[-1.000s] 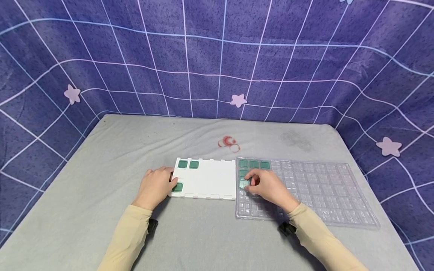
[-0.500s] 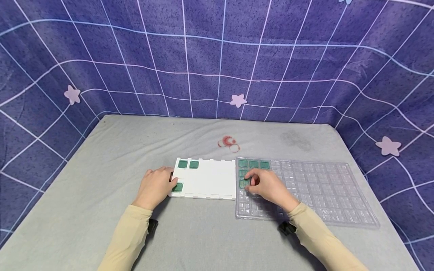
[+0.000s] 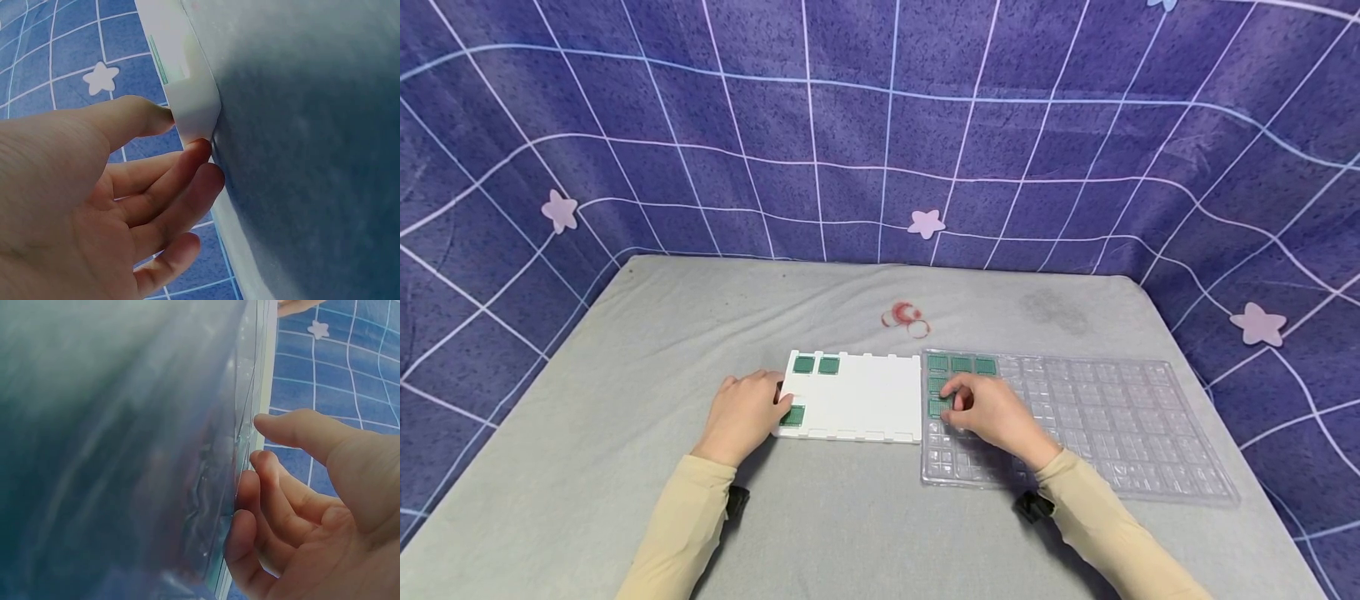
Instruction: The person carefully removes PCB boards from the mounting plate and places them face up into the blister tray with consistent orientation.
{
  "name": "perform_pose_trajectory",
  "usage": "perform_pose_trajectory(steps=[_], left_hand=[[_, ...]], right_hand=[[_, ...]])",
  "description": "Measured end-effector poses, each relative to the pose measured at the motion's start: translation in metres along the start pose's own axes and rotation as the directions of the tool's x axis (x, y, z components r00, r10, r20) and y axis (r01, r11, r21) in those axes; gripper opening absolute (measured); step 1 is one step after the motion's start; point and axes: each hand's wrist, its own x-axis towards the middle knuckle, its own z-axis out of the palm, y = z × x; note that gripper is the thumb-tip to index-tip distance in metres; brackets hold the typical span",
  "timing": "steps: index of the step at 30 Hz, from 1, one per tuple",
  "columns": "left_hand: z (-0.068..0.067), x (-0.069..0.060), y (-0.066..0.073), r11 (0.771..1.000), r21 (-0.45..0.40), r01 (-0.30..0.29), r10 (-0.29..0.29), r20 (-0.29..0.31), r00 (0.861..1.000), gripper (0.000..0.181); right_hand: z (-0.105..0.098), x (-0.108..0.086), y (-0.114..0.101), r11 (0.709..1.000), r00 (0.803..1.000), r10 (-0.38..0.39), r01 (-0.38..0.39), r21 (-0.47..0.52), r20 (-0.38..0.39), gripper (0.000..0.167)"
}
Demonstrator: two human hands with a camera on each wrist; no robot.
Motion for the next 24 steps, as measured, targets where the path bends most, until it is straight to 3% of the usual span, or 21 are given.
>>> perform_pose_trajectory(steps=[16,24], left_hand=[[0.001,0.000,-0.002,1.000,-0.002,-0.004,0.003,-0.005,1.000,0.027],[0.002,0.000,-0.002,1.000,0.003,0.001,-0.001,-0.004,1.000,0.029]], right_hand=[[0.000,0.010,-0.015,1.000,1.000,-0.001,0.001,0.030,-0.001,0.024],[0.002,0.024,-0.031,0.997,0.999,-0.042,0.042,0.069,-0.001,0.024]])
